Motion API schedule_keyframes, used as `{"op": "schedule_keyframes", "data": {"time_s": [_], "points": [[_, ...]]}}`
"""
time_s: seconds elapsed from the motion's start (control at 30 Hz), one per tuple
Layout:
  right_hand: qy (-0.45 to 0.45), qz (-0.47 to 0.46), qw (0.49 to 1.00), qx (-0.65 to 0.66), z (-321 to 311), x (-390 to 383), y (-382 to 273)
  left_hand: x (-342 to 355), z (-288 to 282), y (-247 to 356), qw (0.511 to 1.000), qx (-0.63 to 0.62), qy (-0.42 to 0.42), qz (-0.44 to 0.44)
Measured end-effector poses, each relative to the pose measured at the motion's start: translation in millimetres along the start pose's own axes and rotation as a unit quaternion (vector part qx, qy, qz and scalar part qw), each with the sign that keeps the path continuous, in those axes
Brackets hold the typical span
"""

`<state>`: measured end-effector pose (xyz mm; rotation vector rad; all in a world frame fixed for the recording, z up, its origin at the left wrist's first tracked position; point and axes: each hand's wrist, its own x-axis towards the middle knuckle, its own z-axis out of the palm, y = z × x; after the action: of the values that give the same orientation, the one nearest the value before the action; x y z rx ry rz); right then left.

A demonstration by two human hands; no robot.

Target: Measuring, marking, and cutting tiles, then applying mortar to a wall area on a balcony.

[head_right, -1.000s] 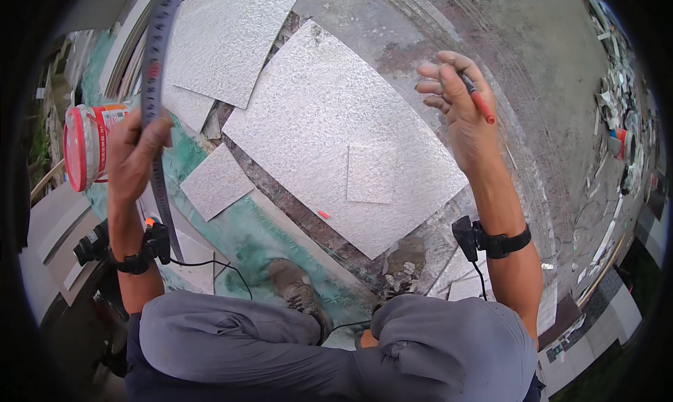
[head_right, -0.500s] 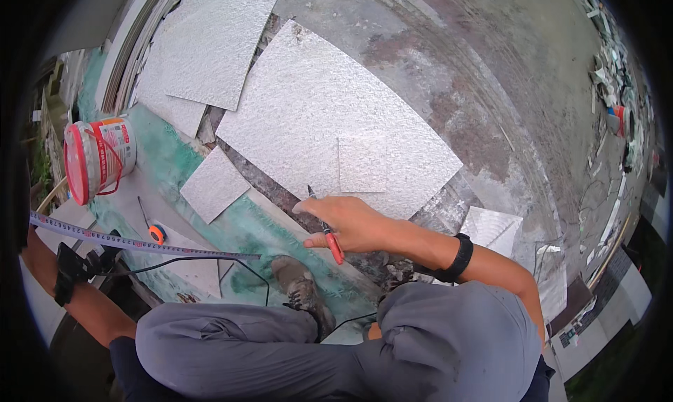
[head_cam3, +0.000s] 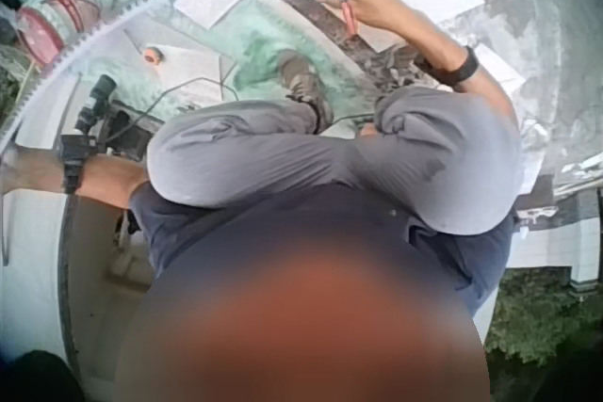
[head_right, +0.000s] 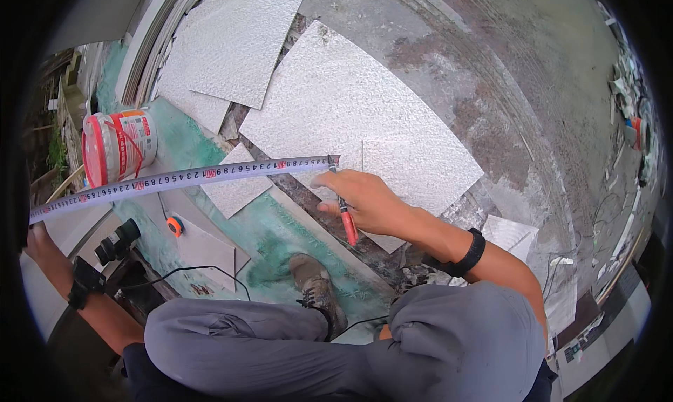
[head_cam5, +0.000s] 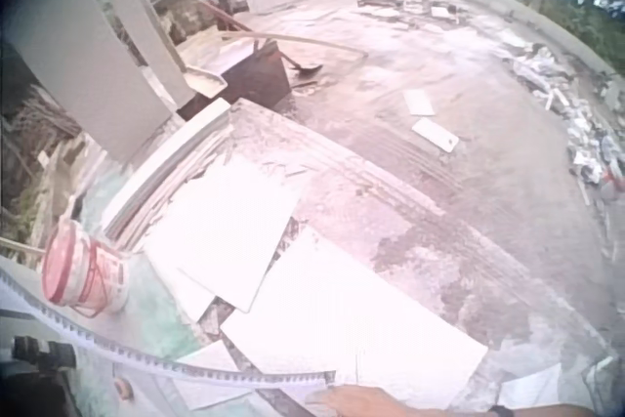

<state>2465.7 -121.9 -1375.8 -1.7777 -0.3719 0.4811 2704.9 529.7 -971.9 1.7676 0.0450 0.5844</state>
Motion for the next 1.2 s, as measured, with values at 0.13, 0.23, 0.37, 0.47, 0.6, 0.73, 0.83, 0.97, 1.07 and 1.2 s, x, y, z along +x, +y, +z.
{"op": "schedule_keyframes", "data": {"time_s": [0.13, 0.23, 0.37, 0.47, 0.6, 0.73, 0.83, 0.97, 1.07, 1.2], "points": [[0.179, 0.029, 0.983, -0.016, -23.3, -19.5, 13.1, -45.5, -28.4, -64.1, 0.988, 0.005, 0.11, -0.106], [0.244, 0.001, 0.963, -0.116, -46.2, -18.0, 18.6, -111.8, -39.4, -127.9, 0.969, 0.02, 0.177, -0.169], [0.103, 0.057, 0.993, 0.005, -37.8, -17.3, 33.4, -189.9, -36.6, -195.8, 0.931, 0.052, 0.297, -0.207], [0.078, 0.069, 0.994, 0.035, -27.6, -11.7, 37.2, -199.6, -116.6, -196.5, 0.927, 0.02, 0.302, -0.22], [0.049, 0.163, 0.982, 0.082, -34.2, -23.3, 29.7, -275.3, -77.2, -259.2, 0.882, 0.015, 0.389, -0.266], [0.014, 0.182, 0.938, 0.296, -17.6, -28.0, 32.1, -301.6, -148.9, -264.9, 0.889, -0.006, 0.369, -0.272], [0.122, 0.221, 0.934, 0.254, -15.0, -28.2, 25.5, -326.0, -142.1, -283.2, 0.867, 0.013, 0.408, -0.287], [0.155, 0.226, 0.913, 0.301, -14.4, -28.9, 31.4, -355.6, -110.0, -322.1, 0.823, 0.004, 0.46, -0.333], [0.145, 0.228, 0.889, 0.37, -12.9, -19.5, 20.2, -328.4, -170.2, -290.0, 0.859, -0.005, 0.4, -0.32], [0.129, 0.274, 0.851, 0.429, -16.2, -13.5, 10.3, -321.4, -166.2, -284.7, 0.853, 0.014, 0.393, -0.343]]}}
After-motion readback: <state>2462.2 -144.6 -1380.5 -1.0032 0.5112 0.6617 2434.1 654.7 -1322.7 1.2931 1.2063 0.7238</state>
